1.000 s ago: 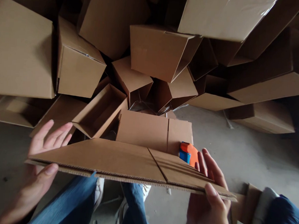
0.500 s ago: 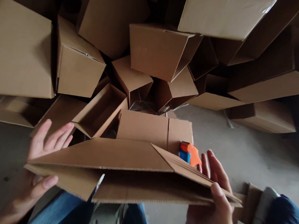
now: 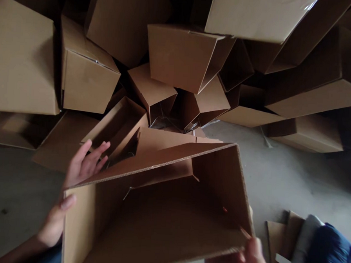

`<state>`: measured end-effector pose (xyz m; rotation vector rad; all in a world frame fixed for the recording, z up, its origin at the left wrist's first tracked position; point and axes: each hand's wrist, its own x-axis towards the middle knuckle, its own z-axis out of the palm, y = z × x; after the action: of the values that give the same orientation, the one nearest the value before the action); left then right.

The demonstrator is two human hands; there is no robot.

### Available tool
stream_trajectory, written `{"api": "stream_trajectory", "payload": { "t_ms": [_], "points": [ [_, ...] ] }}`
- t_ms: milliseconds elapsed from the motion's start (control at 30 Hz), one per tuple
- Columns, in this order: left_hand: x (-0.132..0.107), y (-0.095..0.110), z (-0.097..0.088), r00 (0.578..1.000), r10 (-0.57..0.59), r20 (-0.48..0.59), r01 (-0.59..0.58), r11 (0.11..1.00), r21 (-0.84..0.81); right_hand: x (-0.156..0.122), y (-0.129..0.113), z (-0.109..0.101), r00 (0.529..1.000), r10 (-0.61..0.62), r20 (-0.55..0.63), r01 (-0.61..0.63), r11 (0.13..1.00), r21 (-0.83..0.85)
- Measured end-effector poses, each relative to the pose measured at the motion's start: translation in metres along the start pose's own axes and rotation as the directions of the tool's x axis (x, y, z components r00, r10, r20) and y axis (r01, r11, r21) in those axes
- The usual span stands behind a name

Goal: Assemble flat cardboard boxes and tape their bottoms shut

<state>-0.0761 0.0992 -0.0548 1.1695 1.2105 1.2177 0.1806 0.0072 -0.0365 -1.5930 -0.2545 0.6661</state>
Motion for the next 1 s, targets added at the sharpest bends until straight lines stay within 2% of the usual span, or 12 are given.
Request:
{"api": "stream_trajectory", "payload": {
  "t_ms": [100,200,267,400,533,600,700,800,867,933,1000],
  "points": [
    [0.024,0.003,0.008,0.999,0.043,0.016,-0.042,0.998,-0.043,0.006,-0.007,0.003,0.983,0.029,-0.184,-0.004,0.99,0.139],
    [0.05,-0.003,0.012,0.998,0.044,0.054,-0.041,0.998,-0.054,0.014,-0.01,0.002,0.975,0.057,-0.214,-0.044,0.997,0.065],
    [0.06,-0.005,0.012,0.997,0.049,0.061,-0.045,0.997,-0.07,0.018,-0.01,0.0,0.979,0.097,-0.178,-0.094,0.995,0.024],
    [0.052,-0.002,0.009,0.999,0.018,-0.027,-0.021,0.992,-0.127,0.018,-0.008,-0.002,0.995,0.053,-0.085,-0.054,0.998,-0.015],
    [0.031,-0.003,0.007,0.99,-0.129,-0.055,0.118,0.978,-0.17,0.014,-0.006,0.0,0.998,0.065,0.004,-0.065,0.997,-0.031],
    [0.024,-0.004,0.007,0.987,-0.159,-0.023,0.153,0.976,-0.153,0.013,-0.005,0.0,0.995,0.098,-0.025,-0.098,0.995,-0.005],
    [0.022,0.001,0.011,0.984,-0.167,0.069,0.176,0.972,-0.153,0.013,-0.007,-0.005,0.974,0.13,-0.187,-0.131,0.991,0.008],
    [0.03,0.005,0.014,0.971,-0.19,0.147,0.205,0.975,-0.091,0.015,-0.01,-0.014,0.95,0.143,-0.278,-0.153,0.988,-0.014],
    [0.039,0.004,0.014,0.967,-0.179,0.184,0.198,0.976,-0.092,0.018,-0.012,-0.019,0.925,0.205,-0.321,-0.213,0.977,0.011],
    [0.049,-0.002,0.012,0.956,-0.183,0.229,0.216,0.967,-0.132,0.025,-0.01,-0.024,0.916,0.275,-0.292,-0.285,0.959,0.009],
    [0.057,-0.008,0.008,0.938,-0.206,0.278,0.258,0.952,-0.164,0.036,-0.004,-0.028,0.94,0.283,-0.191,-0.298,0.953,-0.054]
  ]
}}
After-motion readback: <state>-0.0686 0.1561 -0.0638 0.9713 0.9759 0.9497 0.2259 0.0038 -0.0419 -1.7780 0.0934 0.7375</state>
